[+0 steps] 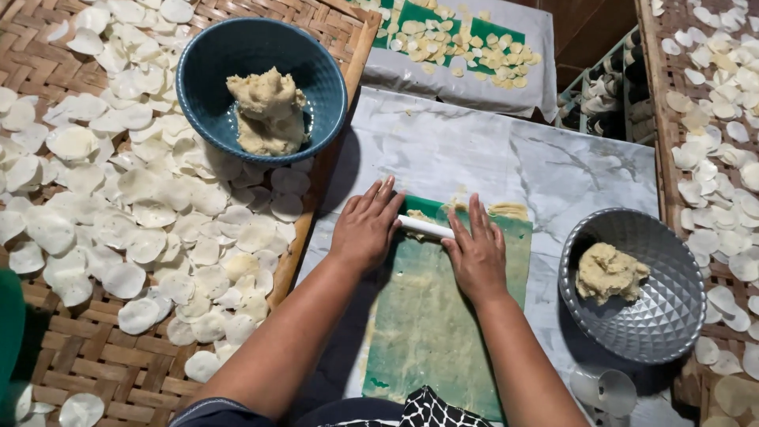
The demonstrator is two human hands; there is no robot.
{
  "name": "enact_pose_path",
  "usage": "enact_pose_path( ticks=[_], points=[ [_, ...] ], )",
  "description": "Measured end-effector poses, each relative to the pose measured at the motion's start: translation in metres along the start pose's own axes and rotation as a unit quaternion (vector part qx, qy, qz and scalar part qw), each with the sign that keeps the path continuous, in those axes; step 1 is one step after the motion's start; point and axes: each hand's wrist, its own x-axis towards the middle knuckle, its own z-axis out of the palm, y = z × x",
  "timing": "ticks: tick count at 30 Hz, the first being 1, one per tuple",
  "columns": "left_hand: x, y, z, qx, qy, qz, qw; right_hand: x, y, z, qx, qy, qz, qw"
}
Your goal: Rolling out small pieces of dough into thin sheets using a rolling pin
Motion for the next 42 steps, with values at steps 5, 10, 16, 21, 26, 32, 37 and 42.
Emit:
enact_pose_path(
  ticks=[5, 10, 16, 21, 26, 32, 37, 42],
  points=[
    [-0.005, 0.004, -0.002, -0.004, 0.015, -0.012, 1.0, -0.004, -0.005, 0.003, -0.047, -0.055, 0.031, 0.997],
    [0.03, -0.01, 0.03, 0.02, -0.031, -0.065, 0.997, 0.023, 0.007, 0.023, -0.074, -0.121, 0.11, 0.984],
    [-0.012, 0.006, 0.007, 0.018, -0.028, -0.044, 0.998, -0.02, -0.014, 0.013, -0.044, -0.117, 0.105, 0.987],
    [0.003, 0.002, 0.02, 0.008, -0.034, -0.075, 0.997, 0.0, -0.008, 0.011, -0.032, -0.126, 0.103, 0.986],
    [0.032, -0.012, 0.029, 0.016, -0.019, -0.074, 0.997, 0.031, -0.002, 0.014, -0.04, -0.173, 0.155, 0.972],
    [-0.022, 0.001, 0.009, 0.004, -0.04, -0.04, 0.998, -0.022, -0.023, 0.004, -0.02, -0.163, 0.126, 0.978],
    [-0.007, -0.009, 0.023, 0.013, 0.018, -0.035, 0.999, 0.0, -0.008, 0.013, -0.033, -0.138, 0.098, 0.985],
    [0.059, -0.033, 0.038, 0.015, -0.035, -0.079, 0.996, 0.061, 0.035, 0.031, -0.015, -0.17, 0.115, 0.979]
  ],
)
